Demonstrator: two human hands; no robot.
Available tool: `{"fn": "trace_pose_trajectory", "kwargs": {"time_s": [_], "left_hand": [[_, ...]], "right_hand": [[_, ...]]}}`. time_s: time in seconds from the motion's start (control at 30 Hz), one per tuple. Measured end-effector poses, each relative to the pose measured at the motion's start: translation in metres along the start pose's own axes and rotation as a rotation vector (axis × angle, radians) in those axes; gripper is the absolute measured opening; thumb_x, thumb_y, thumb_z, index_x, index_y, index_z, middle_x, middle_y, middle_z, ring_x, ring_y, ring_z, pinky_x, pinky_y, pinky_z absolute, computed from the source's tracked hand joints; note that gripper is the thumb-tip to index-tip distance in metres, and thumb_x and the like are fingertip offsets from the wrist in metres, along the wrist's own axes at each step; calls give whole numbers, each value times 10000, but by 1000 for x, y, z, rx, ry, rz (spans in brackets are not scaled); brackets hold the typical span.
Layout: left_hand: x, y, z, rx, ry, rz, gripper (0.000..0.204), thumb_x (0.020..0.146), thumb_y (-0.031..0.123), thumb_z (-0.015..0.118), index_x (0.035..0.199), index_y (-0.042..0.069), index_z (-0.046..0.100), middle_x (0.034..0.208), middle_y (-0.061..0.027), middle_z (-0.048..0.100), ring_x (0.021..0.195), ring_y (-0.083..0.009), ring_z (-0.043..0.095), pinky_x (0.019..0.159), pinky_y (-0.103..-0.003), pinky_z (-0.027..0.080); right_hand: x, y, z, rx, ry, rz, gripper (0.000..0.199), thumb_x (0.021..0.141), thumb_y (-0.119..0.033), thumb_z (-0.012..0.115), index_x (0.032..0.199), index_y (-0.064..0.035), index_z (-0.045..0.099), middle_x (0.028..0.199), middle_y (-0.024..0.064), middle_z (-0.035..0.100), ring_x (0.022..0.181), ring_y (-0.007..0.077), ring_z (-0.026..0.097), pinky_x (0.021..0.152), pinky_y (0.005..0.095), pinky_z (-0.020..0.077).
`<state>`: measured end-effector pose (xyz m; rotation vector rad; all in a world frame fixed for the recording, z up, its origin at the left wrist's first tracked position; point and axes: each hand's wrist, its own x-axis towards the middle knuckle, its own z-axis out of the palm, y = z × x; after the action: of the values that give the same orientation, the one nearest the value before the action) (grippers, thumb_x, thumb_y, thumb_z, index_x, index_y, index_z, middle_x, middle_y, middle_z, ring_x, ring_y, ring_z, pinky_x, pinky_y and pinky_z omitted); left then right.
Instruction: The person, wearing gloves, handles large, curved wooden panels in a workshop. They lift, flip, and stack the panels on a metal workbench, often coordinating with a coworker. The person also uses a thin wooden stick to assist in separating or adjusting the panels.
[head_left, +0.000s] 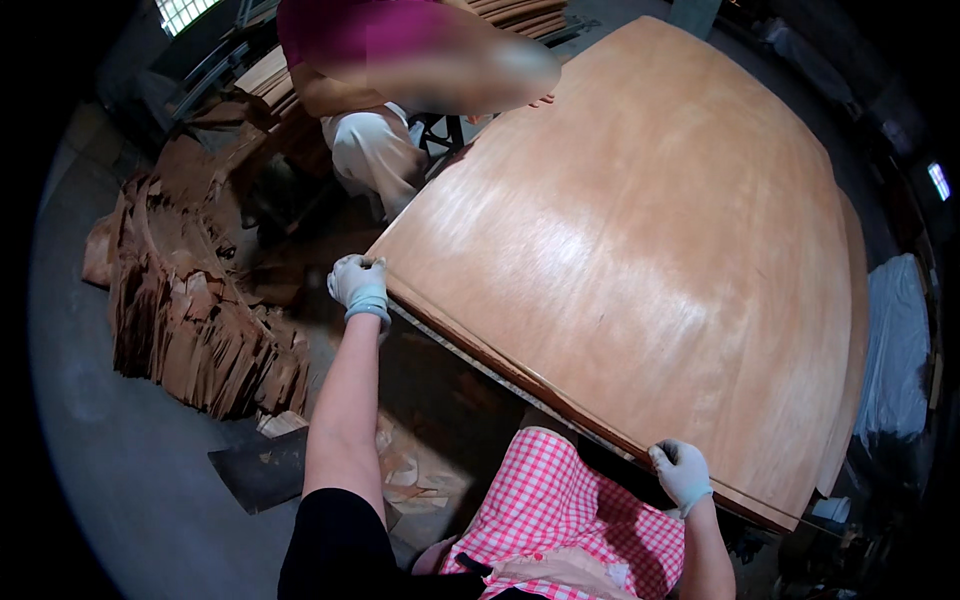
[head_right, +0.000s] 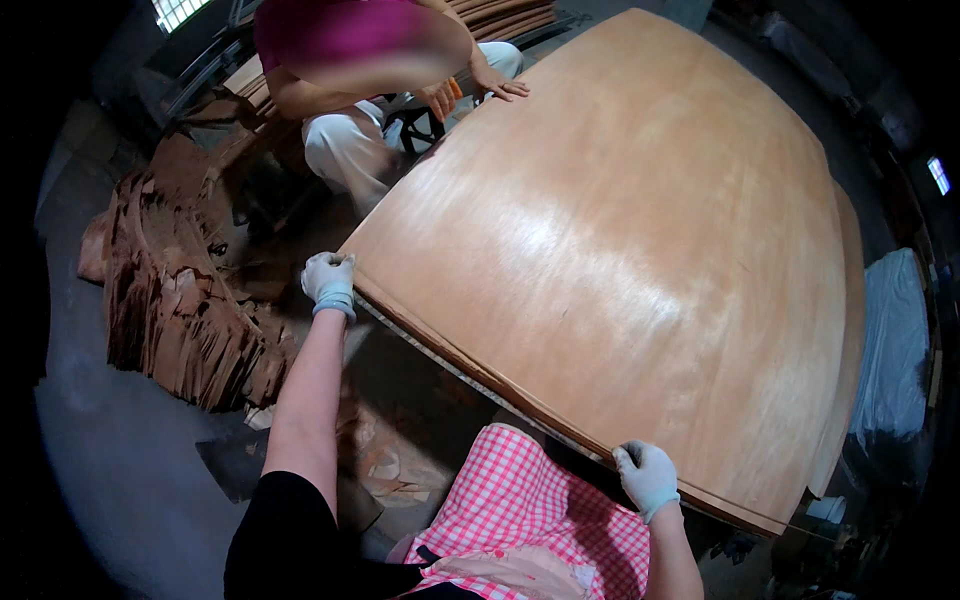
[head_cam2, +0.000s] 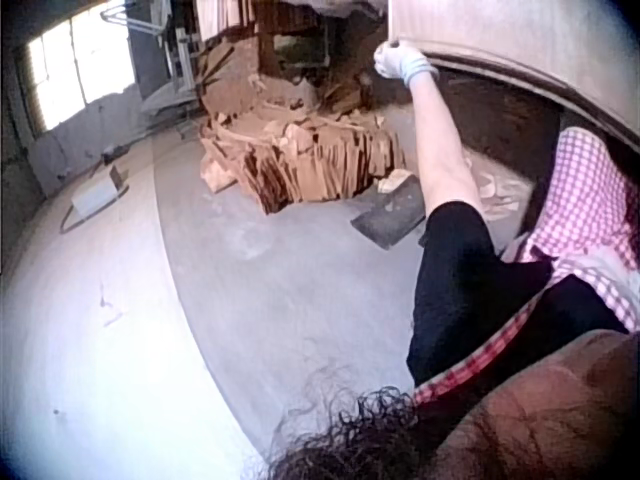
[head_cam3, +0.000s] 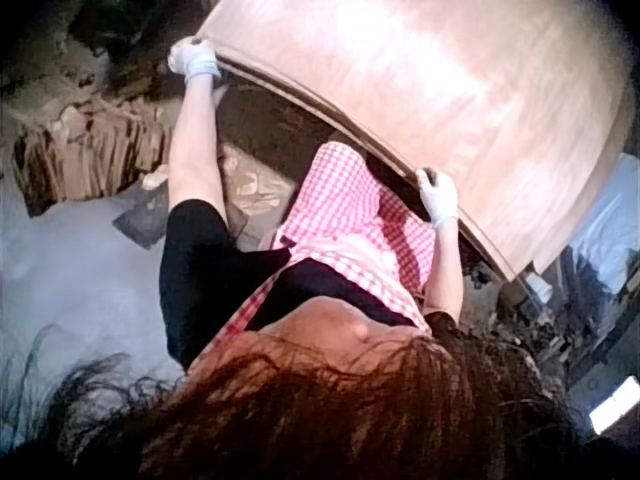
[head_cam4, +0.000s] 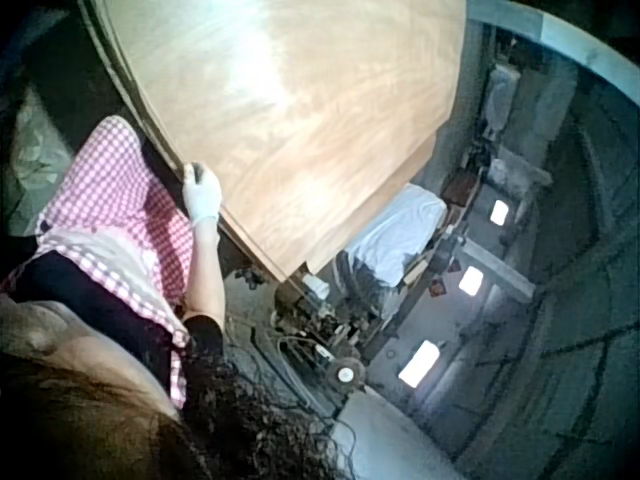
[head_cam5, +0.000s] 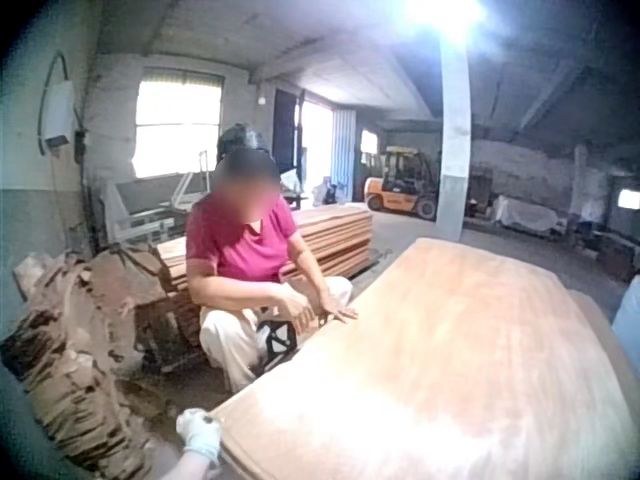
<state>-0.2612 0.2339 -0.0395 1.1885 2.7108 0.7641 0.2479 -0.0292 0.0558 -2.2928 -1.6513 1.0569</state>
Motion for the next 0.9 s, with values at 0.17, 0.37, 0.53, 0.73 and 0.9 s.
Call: {"fn": "trace_pose_trajectory", "kwargs": {"time_s": [0.17,0.37,0.53,0.73,0.9], "left_hand": [[5,6,0,24,-9,-48,493,669,408,811,1085,177,683,1083,-118,659,1076,-317,599,892,-423,500],[12,0,10,-125,-63,-119,823,648,347,848,1343,93,486,1301,-235,535,1184,-367,533,979,-439,468],[49,-51,58,-501,-156,-304,996,645,261,849,1405,-82,305,1378,-250,440,1216,-324,488,1040,-399,403],[76,-67,66,-479,-238,-332,1108,668,338,853,1434,-113,192,1454,-239,340,1268,-320,432,1067,-422,375],[23,-5,31,-208,-72,-379,953,700,351,821,1420,-17,315,1427,-241,389,1269,-386,439,1069,-448,373]], "right_hand": [[5,20,3,137,-82,65,300,906,-266,595,976,15,676,830,211,675,787,306,673,731,369,505],[-1,32,-28,51,-77,138,297,887,-253,584,1003,3,678,843,210,678,789,309,670,740,375,505],[-14,69,-36,-34,-54,205,369,865,-346,591,969,-6,689,896,221,678,862,349,658,785,404,505],[-5,78,-32,-145,-81,356,459,803,-473,643,908,-31,705,903,183,694,868,329,663,787,399,508],[2,83,-30,-108,-119,345,436,799,-477,637,886,-57,713,905,177,695,893,332,663,806,410,510]]}}
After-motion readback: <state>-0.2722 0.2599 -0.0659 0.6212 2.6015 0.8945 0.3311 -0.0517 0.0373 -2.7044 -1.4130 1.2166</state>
